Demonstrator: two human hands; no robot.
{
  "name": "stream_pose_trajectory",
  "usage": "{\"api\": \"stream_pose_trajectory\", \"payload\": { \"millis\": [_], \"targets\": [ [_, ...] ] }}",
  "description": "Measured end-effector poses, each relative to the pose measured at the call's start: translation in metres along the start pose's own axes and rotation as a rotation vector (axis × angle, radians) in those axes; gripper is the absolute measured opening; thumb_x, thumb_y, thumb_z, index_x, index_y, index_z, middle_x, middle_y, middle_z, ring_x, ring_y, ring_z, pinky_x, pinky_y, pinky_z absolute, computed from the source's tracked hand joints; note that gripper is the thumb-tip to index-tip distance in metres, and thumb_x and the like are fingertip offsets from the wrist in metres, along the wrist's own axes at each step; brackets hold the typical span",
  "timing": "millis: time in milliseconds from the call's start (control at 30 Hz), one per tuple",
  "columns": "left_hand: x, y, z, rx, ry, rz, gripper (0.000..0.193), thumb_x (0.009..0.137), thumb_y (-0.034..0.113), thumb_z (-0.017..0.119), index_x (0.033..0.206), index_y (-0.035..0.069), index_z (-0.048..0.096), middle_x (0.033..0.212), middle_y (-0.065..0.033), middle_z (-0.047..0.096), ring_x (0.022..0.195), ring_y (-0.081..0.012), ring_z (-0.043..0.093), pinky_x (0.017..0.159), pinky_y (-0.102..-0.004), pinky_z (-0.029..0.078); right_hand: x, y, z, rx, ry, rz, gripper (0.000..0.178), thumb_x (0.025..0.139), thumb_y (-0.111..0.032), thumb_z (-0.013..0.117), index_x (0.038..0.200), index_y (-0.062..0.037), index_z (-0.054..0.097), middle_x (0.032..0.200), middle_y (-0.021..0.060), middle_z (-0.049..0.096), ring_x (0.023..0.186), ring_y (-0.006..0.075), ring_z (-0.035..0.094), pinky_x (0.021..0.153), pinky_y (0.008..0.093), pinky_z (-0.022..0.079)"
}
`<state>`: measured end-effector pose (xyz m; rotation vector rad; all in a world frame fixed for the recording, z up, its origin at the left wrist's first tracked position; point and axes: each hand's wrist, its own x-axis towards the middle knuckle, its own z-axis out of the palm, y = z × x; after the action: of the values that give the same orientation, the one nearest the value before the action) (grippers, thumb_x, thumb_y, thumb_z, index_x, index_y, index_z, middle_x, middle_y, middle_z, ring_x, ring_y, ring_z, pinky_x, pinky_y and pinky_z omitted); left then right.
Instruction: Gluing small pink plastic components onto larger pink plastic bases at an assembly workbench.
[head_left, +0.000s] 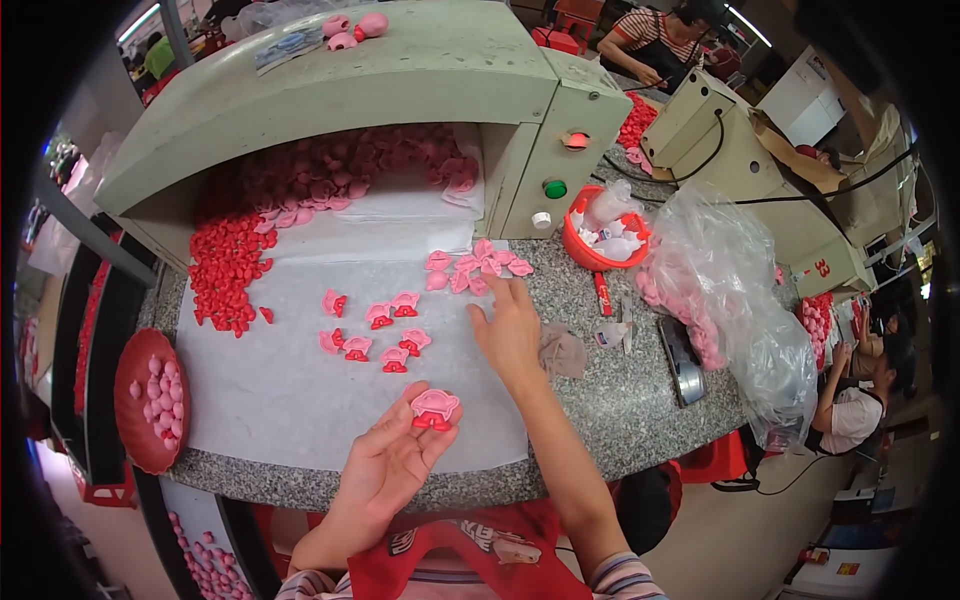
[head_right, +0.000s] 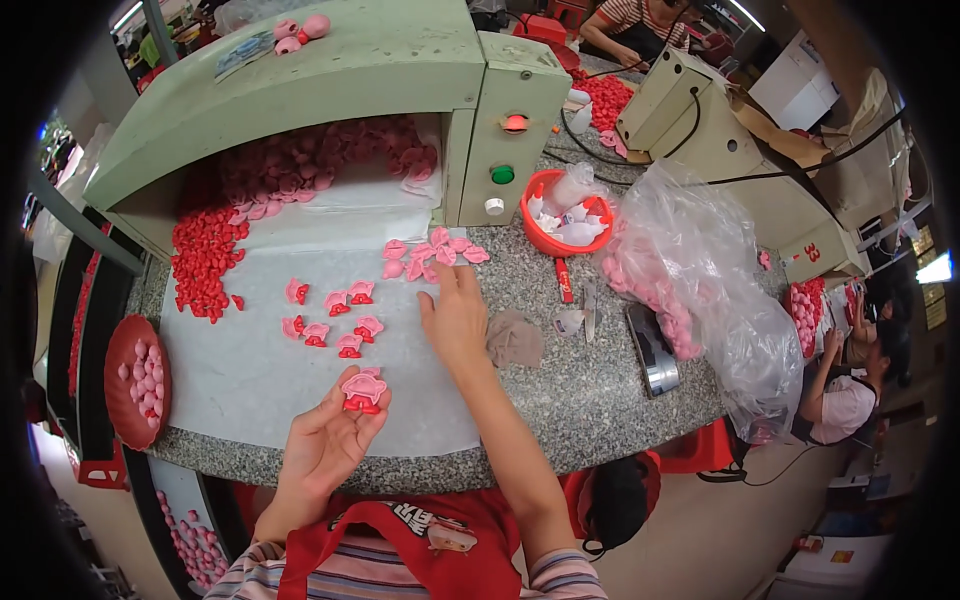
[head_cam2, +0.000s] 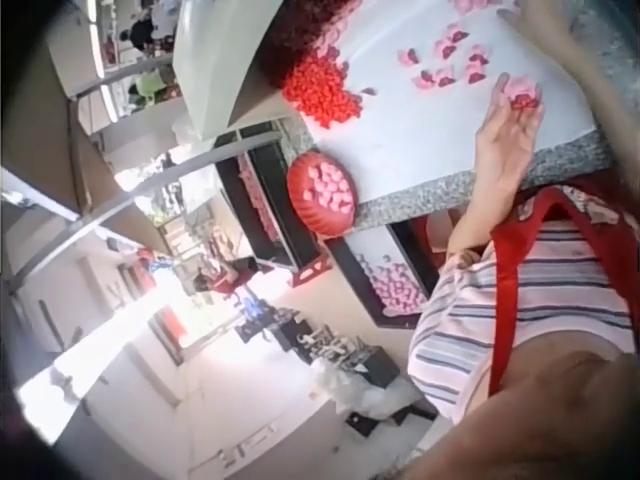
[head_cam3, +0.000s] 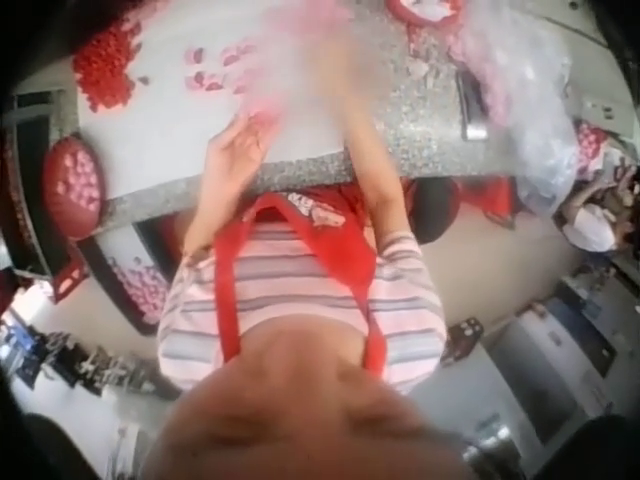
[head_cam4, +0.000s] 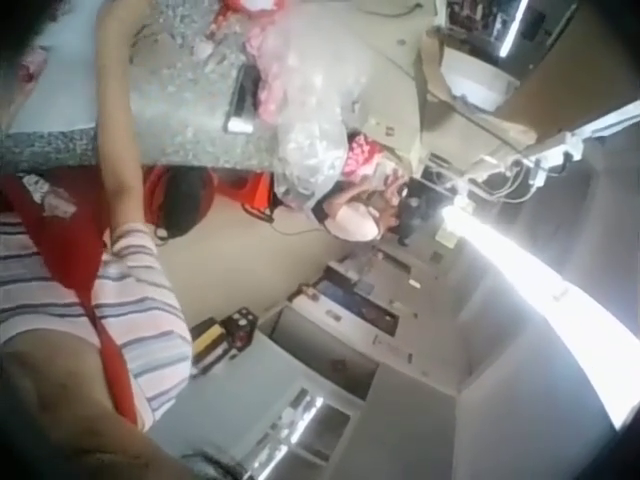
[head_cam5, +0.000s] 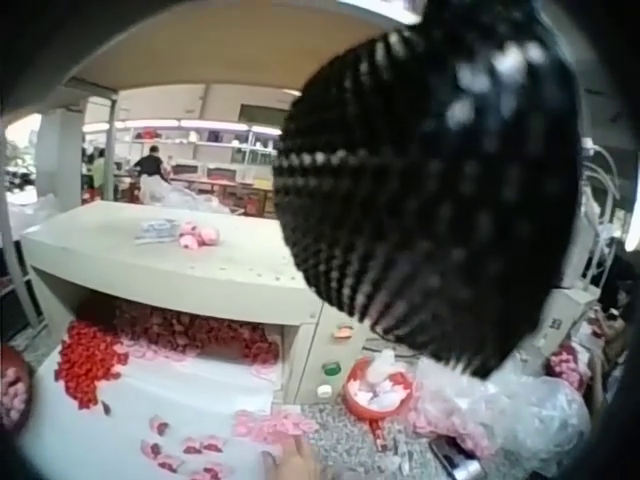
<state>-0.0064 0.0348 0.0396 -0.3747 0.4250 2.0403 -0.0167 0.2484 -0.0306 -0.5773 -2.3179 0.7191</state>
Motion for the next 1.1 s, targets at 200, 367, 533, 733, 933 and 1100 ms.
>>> {"api": "stream_pose_trajectory", "payload": {
  "millis": [200, 367, 533, 733, 933, 1100],
  "targets": [
    [-0.008, 0.005, -0.015, -0.05, -0.009, 0.062, 0.038, 0.085, 0.008, 0.049, 0.122, 0.006, 0.042, 0.124, -0.0176, 0.044, 0.113, -0.0322, 0.047, 0.095, -0.0402, 0.042, 0.002, 0.012, 0.006, 0.31, -0.157, 0.306, 0.032, 0.071, -0.008, 0.067, 0.102, -0.003, 0.058, 0.076, 0.0068, 0.062, 0.063, 0.0153, 0.059, 0.058, 0.0288, 0.048],
    [0.0, 0.008, -0.02, -0.046, 0.038, 0.054, 0.038, 0.087, 0.01, 0.049, 0.123, 0.004, 0.04, 0.122, -0.0173, 0.046, 0.112, -0.0316, 0.047, 0.094, -0.0394, 0.043, -0.064, 0.004, -0.025, 0.521, -0.378, 0.602, 0.026, 0.069, -0.012, 0.072, 0.09, -0.0016, 0.062, 0.077, 0.0059, 0.062, 0.06, 0.0121, 0.056, 0.054, 0.026, 0.046],
    [0.004, 0.004, -0.014, -0.025, 0.036, 0.005, 0.038, 0.088, 0.012, 0.048, 0.124, 0.003, 0.039, 0.12, -0.0159, 0.047, 0.112, -0.0296, 0.048, 0.094, -0.0377, 0.043, -0.066, -0.01, -0.054, -0.085, -0.207, 0.116, 0.027, 0.066, -0.014, 0.074, 0.088, -0.0034, 0.064, 0.082, 0.0058, 0.061, 0.065, 0.0174, 0.056, 0.054, 0.0285, 0.045],
    [0.003, -0.002, -0.01, 0.027, 0.006, 0.021, 0.042, 0.09, 0.014, 0.046, 0.128, 0.0, 0.034, 0.12, -0.0147, 0.047, 0.111, -0.0274, 0.049, 0.095, -0.0356, 0.042, -0.064, 0.006, -0.047, -0.06, -0.238, -0.241, 0.025, 0.066, -0.009, 0.072, 0.09, -0.0045, 0.065, 0.083, 0.0059, 0.061, 0.069, 0.0186, 0.056, 0.058, 0.029, 0.046],
    [-0.003, -0.006, -0.012, 0.173, -0.023, 0.136, 0.041, 0.089, 0.012, 0.047, 0.126, -0.003, 0.038, 0.116, -0.0144, 0.052, 0.108, -0.0248, 0.051, 0.094, -0.0359, 0.043, -0.066, -0.055, -0.083, 0.263, -0.186, 0.038, 0.028, 0.063, 0.001, 0.069, 0.091, -0.0031, 0.064, 0.086, 0.0097, 0.061, 0.078, 0.0202, 0.058, 0.066, 0.0287, 0.046],
    [-0.009, -0.011, -0.007, 0.249, -0.03, 0.237, 0.032, 0.089, 0.009, 0.048, 0.118, -0.004, 0.048, 0.113, -0.0152, 0.054, 0.105, -0.0231, 0.053, 0.092, -0.0367, 0.044, -0.067, -0.104, -0.103, 0.292, -0.164, -0.273, 0.037, 0.059, 0.006, 0.069, 0.094, -0.0016, 0.063, 0.089, 0.0116, 0.059, 0.079, 0.0218, 0.057, 0.066, 0.0271, 0.046]
  ]
}}
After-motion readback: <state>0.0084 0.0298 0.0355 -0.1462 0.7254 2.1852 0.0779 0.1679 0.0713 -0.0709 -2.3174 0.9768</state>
